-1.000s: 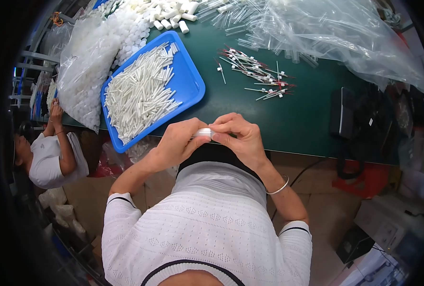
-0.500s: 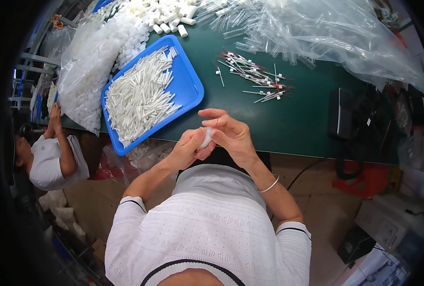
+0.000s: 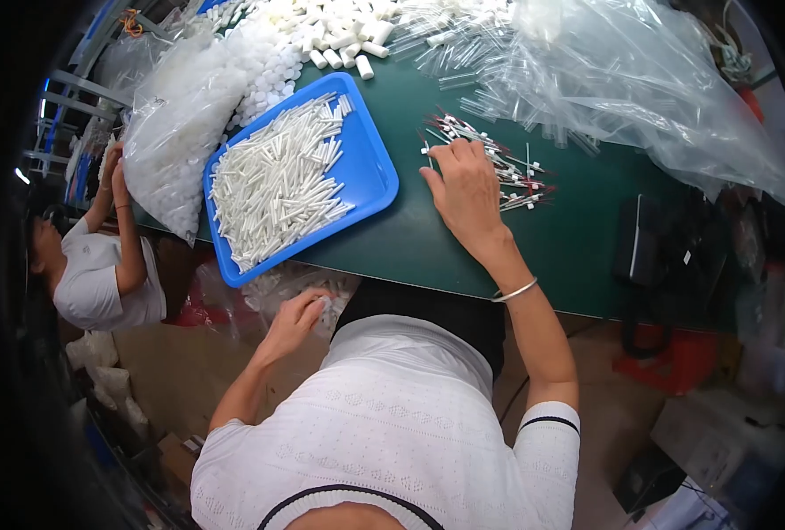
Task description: Assembling small plastic parts and rods at a factory workbench.
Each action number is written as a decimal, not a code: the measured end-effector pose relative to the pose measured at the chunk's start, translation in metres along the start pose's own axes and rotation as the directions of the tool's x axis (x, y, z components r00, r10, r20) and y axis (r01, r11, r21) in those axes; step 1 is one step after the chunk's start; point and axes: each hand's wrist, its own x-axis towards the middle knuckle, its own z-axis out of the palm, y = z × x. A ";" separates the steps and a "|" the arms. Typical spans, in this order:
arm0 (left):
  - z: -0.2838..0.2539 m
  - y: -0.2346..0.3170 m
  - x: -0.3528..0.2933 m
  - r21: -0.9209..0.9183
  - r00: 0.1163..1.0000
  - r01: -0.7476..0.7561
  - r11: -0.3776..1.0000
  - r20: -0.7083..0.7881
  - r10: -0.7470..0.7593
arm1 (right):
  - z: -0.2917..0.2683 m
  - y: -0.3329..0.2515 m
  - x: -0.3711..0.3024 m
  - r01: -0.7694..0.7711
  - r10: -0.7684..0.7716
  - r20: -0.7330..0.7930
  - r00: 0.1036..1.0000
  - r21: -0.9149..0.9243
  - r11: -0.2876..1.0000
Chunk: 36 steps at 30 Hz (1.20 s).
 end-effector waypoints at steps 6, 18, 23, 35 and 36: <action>-0.025 -0.030 -0.012 0.600 0.962 -0.042 0.799 -0.193 0.195 | 0.031 0.019 0.028 0.098 -0.078 0.070 0.995 -0.369 0.924; -0.183 0.115 0.222 0.624 0.555 -0.333 0.707 -0.477 0.682 | -0.016 -0.007 0.008 -0.404 0.381 0.174 0.908 0.599 0.691; -0.224 0.116 0.288 0.860 0.584 0.009 0.510 -0.418 0.696 | -0.033 -0.013 -0.035 -0.510 0.444 0.325 0.835 0.760 0.403; -0.120 0.141 0.168 -0.300 0.856 -0.515 0.803 -0.234 0.461 | -0.043 -0.053 -0.040 -0.533 0.383 0.384 0.840 0.719 0.447; -0.094 0.145 0.143 -0.528 0.898 -0.422 0.737 -0.132 0.420 | -0.041 -0.058 -0.038 -0.517 0.355 0.384 0.852 0.721 0.461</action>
